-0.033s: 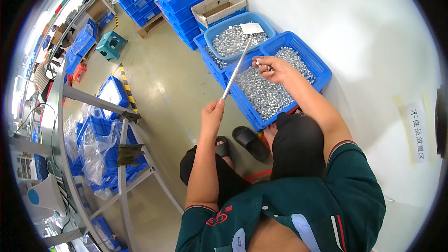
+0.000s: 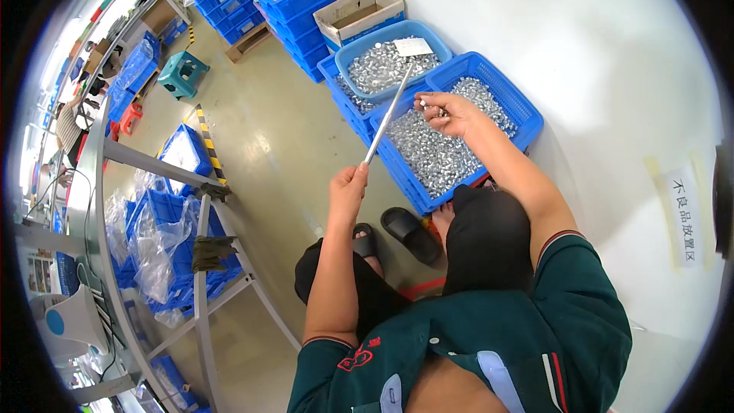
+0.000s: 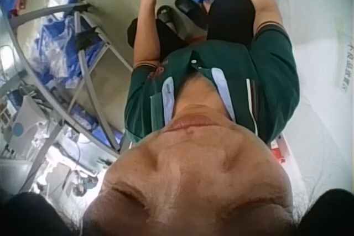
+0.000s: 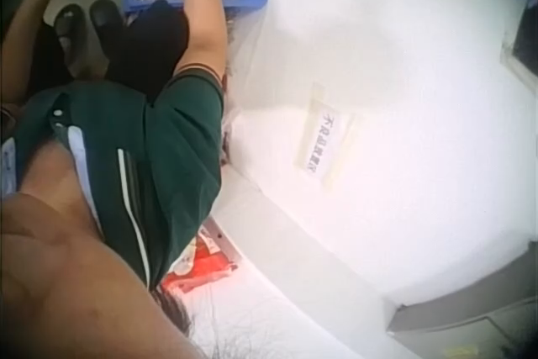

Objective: Picking small metal rings from a blue bin and sliding them onto a metal rod for assembly or counting.

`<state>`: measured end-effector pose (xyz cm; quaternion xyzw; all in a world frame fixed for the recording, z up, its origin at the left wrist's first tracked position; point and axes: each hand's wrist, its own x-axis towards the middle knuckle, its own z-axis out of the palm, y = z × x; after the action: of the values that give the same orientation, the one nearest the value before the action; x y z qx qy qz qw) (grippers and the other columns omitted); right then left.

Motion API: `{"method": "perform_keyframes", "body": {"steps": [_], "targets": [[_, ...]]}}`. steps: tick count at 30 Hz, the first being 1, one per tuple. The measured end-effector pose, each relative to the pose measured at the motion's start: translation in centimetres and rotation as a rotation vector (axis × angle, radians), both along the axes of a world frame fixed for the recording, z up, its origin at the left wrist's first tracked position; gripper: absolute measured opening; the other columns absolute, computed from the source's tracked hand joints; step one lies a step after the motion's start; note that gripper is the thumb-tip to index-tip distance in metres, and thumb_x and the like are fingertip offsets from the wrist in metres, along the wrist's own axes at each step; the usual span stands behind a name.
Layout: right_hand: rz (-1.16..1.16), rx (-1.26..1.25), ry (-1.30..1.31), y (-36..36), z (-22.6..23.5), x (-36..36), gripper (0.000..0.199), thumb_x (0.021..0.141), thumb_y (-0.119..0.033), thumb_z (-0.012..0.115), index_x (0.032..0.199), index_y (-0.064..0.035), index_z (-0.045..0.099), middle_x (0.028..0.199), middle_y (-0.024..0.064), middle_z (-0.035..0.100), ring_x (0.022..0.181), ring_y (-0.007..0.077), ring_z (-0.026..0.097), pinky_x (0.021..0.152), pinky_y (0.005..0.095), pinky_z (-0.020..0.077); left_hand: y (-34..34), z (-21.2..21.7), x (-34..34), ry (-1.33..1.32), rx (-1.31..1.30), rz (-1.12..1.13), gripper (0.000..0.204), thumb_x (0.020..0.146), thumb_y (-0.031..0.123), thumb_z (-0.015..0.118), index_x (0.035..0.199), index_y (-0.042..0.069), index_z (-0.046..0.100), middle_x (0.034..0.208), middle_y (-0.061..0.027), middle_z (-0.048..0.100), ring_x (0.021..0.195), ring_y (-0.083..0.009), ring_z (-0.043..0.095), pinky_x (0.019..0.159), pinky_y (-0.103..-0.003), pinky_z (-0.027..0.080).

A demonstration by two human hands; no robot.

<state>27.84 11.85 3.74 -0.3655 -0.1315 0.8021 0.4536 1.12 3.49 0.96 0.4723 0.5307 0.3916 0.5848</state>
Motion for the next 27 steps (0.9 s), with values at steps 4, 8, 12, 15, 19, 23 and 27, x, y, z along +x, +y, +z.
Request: {"method": "perform_keyframes", "body": {"steps": [4, 8, 12, 15, 19, 23, 27], "targets": [[-0.127, 0.014, 0.111, 0.3, 0.3, 0.4, 0.016, 0.083, -0.006, 0.053, 0.098, -0.0010, 0.049, 0.085, 0.0074, 0.054, 0.051, 0.0050, 0.041, 0.033, 0.0139, 0.0272, -0.2, -0.1, -0.3, 0.067, 0.001, -0.010, 0.037, 0.085, 0.034, 0.054, 0.058, 0.011, 0.044, 0.047, 0.0078, 0.032, 0.040, -0.0020, 0.026, 0.036, -0.020, 0.017], [-0.224, 0.015, 0.257, 0.4, 0.7, 0.7, 0.012, 0.084, -0.007, 0.051, 0.094, 0.0000, 0.050, 0.081, 0.0071, 0.053, 0.049, 0.0048, 0.040, 0.033, 0.0147, 0.0261, -0.5, -0.6, -0.8, 0.135, 0.073, -0.053, 0.036, 0.085, 0.031, 0.055, 0.058, 0.010, 0.044, 0.048, 0.0077, 0.032, 0.041, -0.0023, 0.027, 0.038, -0.021, 0.018], [-0.263, 0.028, 0.240, 0.4, 0.9, 0.6, 0.013, 0.084, -0.006, 0.051, 0.094, 0.0015, 0.049, 0.079, 0.0067, 0.052, 0.049, 0.0047, 0.040, 0.033, 0.0150, 0.0258, -0.6, -0.8, -0.9, 0.136, 0.062, -0.069, 0.035, 0.085, 0.030, 0.055, 0.058, 0.010, 0.045, 0.049, 0.0077, 0.032, 0.043, -0.0025, 0.027, 0.040, -0.021, 0.019], [-0.253, 0.033, 0.234, 0.3, 1.3, 0.3, 0.013, 0.084, -0.006, 0.052, 0.093, 0.0023, 0.050, 0.078, 0.0066, 0.052, 0.049, 0.0046, 0.040, 0.032, 0.0151, 0.0261, -0.6, -0.7, -1.0, 0.136, 0.066, -0.082, 0.035, 0.085, 0.030, 0.055, 0.058, 0.009, 0.044, 0.050, 0.0075, 0.033, 0.044, -0.0028, 0.028, 0.040, -0.021, 0.020], [-0.163, 0.052, 0.271, 0.4, 1.2, 0.8, 0.014, 0.082, -0.004, 0.054, 0.094, 0.0008, 0.051, 0.082, 0.0070, 0.055, 0.049, 0.0049, 0.041, 0.033, 0.0150, 0.0278, -0.7, -0.4, -0.9, 0.176, 0.076, -0.082, 0.036, 0.085, 0.030, 0.055, 0.058, 0.009, 0.044, 0.051, 0.0073, 0.033, 0.045, -0.0033, 0.029, 0.041, -0.022, 0.021], [-0.120, 0.070, 0.088, 0.2, 2.2, 0.3, 0.010, 0.083, -0.007, 0.053, 0.087, 0.0021, 0.051, 0.071, 0.0037, 0.048, 0.049, 0.0046, 0.041, 0.032, 0.0150, 0.0276, -0.7, -0.5, -1.4, 0.239, 0.093, -0.078, 0.037, 0.084, 0.029, 0.056, 0.058, 0.004, 0.048, 0.050, 0.0036, 0.037, 0.048, -0.0053, 0.032, 0.043, -0.025, 0.026], [-0.067, 0.070, 0.094, 0.2, 1.8, -0.2, 0.015, 0.085, -0.015, 0.054, 0.086, 0.0005, 0.052, 0.070, 0.0034, 0.046, 0.050, 0.0052, 0.041, 0.033, 0.0148, 0.0274, -0.7, -0.8, -1.2, 0.193, 0.074, -0.060, 0.037, 0.084, 0.030, 0.055, 0.058, 0.006, 0.046, 0.050, 0.0051, 0.035, 0.046, -0.0043, 0.030, 0.041, -0.023, 0.023]]}}
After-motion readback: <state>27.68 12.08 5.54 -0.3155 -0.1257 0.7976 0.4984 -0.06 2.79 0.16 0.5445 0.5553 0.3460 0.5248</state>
